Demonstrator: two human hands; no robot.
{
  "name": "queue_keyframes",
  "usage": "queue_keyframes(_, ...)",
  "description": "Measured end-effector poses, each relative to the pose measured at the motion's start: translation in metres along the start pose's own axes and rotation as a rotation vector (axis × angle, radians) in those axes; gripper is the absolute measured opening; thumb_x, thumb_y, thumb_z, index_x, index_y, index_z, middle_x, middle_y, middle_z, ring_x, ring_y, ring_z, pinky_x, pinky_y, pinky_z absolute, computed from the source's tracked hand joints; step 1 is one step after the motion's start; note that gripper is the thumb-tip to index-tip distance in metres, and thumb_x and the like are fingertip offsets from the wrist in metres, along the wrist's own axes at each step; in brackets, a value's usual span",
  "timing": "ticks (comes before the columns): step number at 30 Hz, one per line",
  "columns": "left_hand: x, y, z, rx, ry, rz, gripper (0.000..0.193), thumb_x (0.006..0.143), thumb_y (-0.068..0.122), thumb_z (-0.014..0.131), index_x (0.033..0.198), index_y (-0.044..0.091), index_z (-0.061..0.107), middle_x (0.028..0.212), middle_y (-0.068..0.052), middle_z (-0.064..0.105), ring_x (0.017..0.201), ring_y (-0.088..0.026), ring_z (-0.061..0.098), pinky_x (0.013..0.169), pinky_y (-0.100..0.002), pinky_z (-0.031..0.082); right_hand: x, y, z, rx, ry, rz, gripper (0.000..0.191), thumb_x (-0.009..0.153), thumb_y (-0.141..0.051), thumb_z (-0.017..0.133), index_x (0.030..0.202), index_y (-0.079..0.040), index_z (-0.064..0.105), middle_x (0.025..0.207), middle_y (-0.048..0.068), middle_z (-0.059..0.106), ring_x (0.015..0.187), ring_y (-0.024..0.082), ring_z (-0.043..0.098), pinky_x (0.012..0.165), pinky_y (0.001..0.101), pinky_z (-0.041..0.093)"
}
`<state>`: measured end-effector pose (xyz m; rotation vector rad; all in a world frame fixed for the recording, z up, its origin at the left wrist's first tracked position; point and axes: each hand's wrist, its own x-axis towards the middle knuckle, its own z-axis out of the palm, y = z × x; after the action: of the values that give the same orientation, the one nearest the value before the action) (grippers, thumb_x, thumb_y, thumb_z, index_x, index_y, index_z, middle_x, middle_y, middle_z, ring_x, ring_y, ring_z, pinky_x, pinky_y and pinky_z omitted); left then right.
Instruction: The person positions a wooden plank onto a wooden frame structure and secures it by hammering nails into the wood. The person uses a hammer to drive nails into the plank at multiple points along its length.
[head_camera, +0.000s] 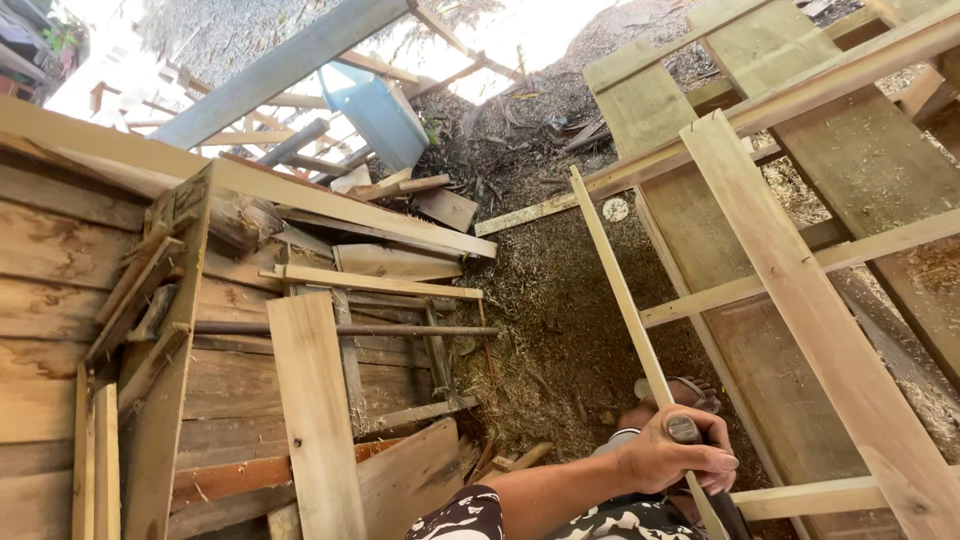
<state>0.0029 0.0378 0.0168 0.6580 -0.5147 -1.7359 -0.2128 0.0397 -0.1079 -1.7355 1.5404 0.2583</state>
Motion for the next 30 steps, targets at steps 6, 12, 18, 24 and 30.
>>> queue_keyframes(6, 0.008, 0.013, 0.002, 0.111, 0.066, -0.022, 0.015, 0.098, 0.008, 0.075, 0.105, -0.002, 0.066, 0.096, -0.016, 0.071, 0.087, -0.023, 0.072, 0.076, -0.036, 0.06, -0.02, 0.035, 0.004, 0.069, 0.045, -0.269, 0.047, 0.089, -0.036, 0.066, 0.126, -0.009, 0.058, 0.129, 0.019, 0.056, 0.102, 0.045, 0.064, 0.08, 0.0523, 0.057)
queue_keyframes(12, 0.001, 0.004, -0.003, 0.274, -0.052, 0.018, 0.027, 0.095, 0.024, 0.077, 0.1, 0.004, 0.06, 0.096, -0.014, 0.07, 0.092, -0.019, 0.069, 0.109, -0.049, 0.056, -0.043, 0.072, 0.033, 0.096, 0.14, -0.48, 0.05, 0.085, -0.035, 0.076, 0.117, -0.001, 0.057, 0.112, 0.02, 0.055, 0.085, 0.042, 0.066, 0.064, 0.0477, 0.058)
queue_keyframes(18, 0.007, -0.023, 0.015, 0.245, 0.237, -0.041, 0.02, 0.104, 0.011, 0.066, 0.088, 0.008, 0.053, 0.075, -0.004, 0.054, 0.077, -0.018, 0.058, 0.093, -0.043, 0.053, -0.038, 0.053, 0.023, 0.134, 0.01, -0.401, 0.051, 0.084, -0.032, 0.077, 0.116, 0.002, 0.057, 0.112, 0.021, 0.055, 0.081, 0.042, 0.068, 0.066, 0.0487, 0.058)
queue_keyframes(24, 0.017, -0.023, 0.007, 0.219, 0.257, -0.031, 0.018, 0.102, 0.004, 0.065, 0.088, 0.004, 0.054, 0.076, -0.008, 0.057, 0.071, -0.018, 0.057, 0.08, -0.043, 0.052, -0.04, 0.044, -0.004, 0.097, -0.041, -0.376, 0.05, 0.091, -0.041, 0.075, 0.113, 0.0, 0.058, 0.109, 0.02, 0.057, 0.079, 0.042, 0.069, 0.067, 0.0497, 0.058)
queue_keyframes(30, 0.006, -0.005, 0.021, 0.404, 0.168, -0.09, 0.014, 0.095, 0.005, 0.065, 0.094, 0.004, 0.051, 0.087, -0.012, 0.064, 0.09, -0.025, 0.064, 0.108, -0.051, 0.052, -0.036, 0.046, -0.015, 0.086, -0.108, -0.408, 0.05, 0.089, -0.04, 0.072, 0.113, 0.001, 0.056, 0.106, 0.02, 0.056, 0.077, 0.042, 0.069, 0.063, 0.0504, 0.058)
